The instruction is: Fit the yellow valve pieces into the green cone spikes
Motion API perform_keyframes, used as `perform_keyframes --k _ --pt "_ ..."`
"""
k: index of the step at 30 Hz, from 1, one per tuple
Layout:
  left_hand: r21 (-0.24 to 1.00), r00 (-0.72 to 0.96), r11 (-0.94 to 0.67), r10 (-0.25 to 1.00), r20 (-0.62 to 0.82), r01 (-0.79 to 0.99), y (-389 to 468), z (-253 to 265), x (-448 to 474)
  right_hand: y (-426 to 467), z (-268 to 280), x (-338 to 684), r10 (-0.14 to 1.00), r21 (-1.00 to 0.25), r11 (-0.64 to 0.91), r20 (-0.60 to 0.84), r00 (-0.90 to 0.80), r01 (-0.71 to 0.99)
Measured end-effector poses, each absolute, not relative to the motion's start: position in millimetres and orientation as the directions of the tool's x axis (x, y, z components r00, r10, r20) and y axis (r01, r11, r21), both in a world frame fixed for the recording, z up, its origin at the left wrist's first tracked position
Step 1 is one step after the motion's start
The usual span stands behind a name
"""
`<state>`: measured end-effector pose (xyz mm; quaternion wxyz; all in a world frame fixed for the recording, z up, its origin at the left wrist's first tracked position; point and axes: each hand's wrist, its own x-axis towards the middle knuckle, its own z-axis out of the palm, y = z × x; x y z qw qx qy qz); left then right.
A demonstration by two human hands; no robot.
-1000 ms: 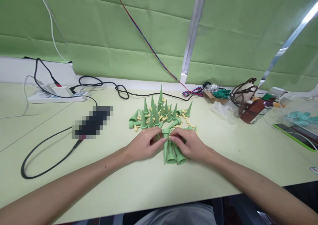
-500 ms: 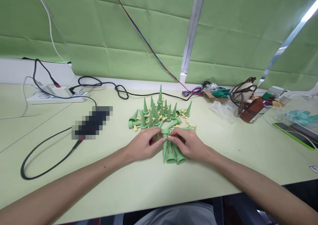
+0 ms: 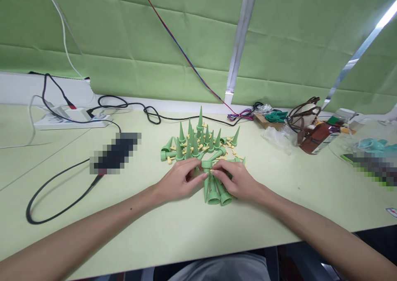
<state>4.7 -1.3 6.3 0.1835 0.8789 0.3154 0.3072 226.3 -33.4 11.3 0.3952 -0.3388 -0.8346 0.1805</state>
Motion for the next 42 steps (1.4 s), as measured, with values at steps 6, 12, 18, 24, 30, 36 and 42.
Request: perform_keyframes --k 6,12,18,24,30,36,42 --pt "0.498 0.605 -0.756 0.646 0.466 0.424 -0.9 5.1 5.0 -33.7 13.1 226.7 0.701 -0.565 0.712 0.547 -0.457 0.416" --pt "0.492 0.595 -0.766 0.636 0.491 0.414 -1.6 4.0 4.1 -33.2 12.7 226.4 0.694 -0.563 0.719 0.556 -0.457 0.408" --pt "0.488 0.599 -0.767 0.636 0.487 0.417 -1.6 4.3 4.5 -32.9 12.1 226.9 0.697 -0.562 0.717 0.55 -0.461 0.413" --pt "0.483 0.604 -0.769 0.633 0.484 0.419 -1.1 4.2 4.6 -32.6 11.8 227.2 0.715 -0.577 0.698 0.528 -0.458 0.424" --pt "0.482 0.601 -0.77 0.633 0.488 0.419 -2.0 4.6 5.4 -32.3 11.3 226.6 0.718 -0.576 0.694 0.523 -0.459 0.431" --pt "0.483 0.599 -0.763 0.641 0.481 0.429 -2.0 3.9 4.6 -32.8 11.2 226.2 0.71 -0.57 0.703 0.534 -0.458 0.425" --pt "0.489 0.602 -0.761 0.643 0.474 0.427 -0.7 4.4 5.7 -32.9 12.1 226.2 0.716 -0.571 0.698 0.529 -0.456 0.433"
